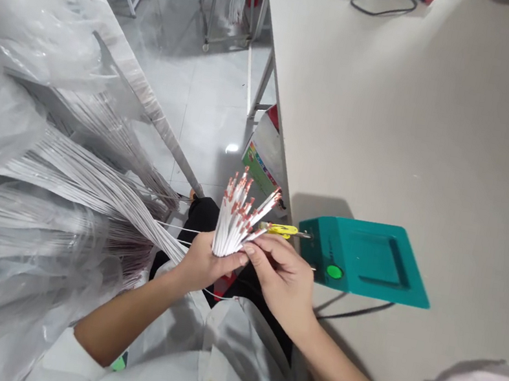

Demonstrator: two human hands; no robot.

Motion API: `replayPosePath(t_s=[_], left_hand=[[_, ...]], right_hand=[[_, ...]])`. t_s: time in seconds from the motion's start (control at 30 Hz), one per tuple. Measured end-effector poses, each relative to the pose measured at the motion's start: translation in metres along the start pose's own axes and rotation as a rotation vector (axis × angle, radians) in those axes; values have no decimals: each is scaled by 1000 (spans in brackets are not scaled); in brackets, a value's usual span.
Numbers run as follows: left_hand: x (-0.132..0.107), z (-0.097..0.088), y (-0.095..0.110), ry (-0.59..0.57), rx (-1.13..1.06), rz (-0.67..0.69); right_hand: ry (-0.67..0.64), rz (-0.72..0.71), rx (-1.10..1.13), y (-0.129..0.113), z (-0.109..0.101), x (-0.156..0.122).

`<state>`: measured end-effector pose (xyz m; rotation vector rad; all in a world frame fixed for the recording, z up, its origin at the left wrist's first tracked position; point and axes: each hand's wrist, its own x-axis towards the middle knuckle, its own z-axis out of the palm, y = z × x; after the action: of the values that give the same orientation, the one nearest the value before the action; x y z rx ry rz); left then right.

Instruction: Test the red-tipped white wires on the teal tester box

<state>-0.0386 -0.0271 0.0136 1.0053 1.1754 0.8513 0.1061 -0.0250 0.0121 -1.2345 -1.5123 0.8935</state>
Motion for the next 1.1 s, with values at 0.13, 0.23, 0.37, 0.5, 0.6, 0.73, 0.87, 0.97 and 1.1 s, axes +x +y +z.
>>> replayPosePath(t_s=[0.13,0.23,0.37,0.5,0.6,0.73,0.87,0.97,1.1], left_hand=[[-2,3,-4,-9,-56,-45],[-2,4,-7,92,-124,-71],[2,2,-9,293,-195,-66],[4,1,-6,325,-153,-55],[1,3,-5,198,-43,-13],[-4,5,-6,111,11,11],[-5,3,-1,175,74,42],[-3,1,5,170,58,31],[1,2,3,166,21,50]], right_hand=[[0,157,132,-1,2,4],[-9,219,181,1,-1,4],[-45,211,167,4,-6,-1],[-162,168,100,7,-4,-7],[-244,137,79,8,2,-11],[-289,70,38,10,5,-14],[-255,22,-21,11,-1,-12],[-150,35,-32,10,-6,-8],[-68,44,-1,7,-8,-4]])
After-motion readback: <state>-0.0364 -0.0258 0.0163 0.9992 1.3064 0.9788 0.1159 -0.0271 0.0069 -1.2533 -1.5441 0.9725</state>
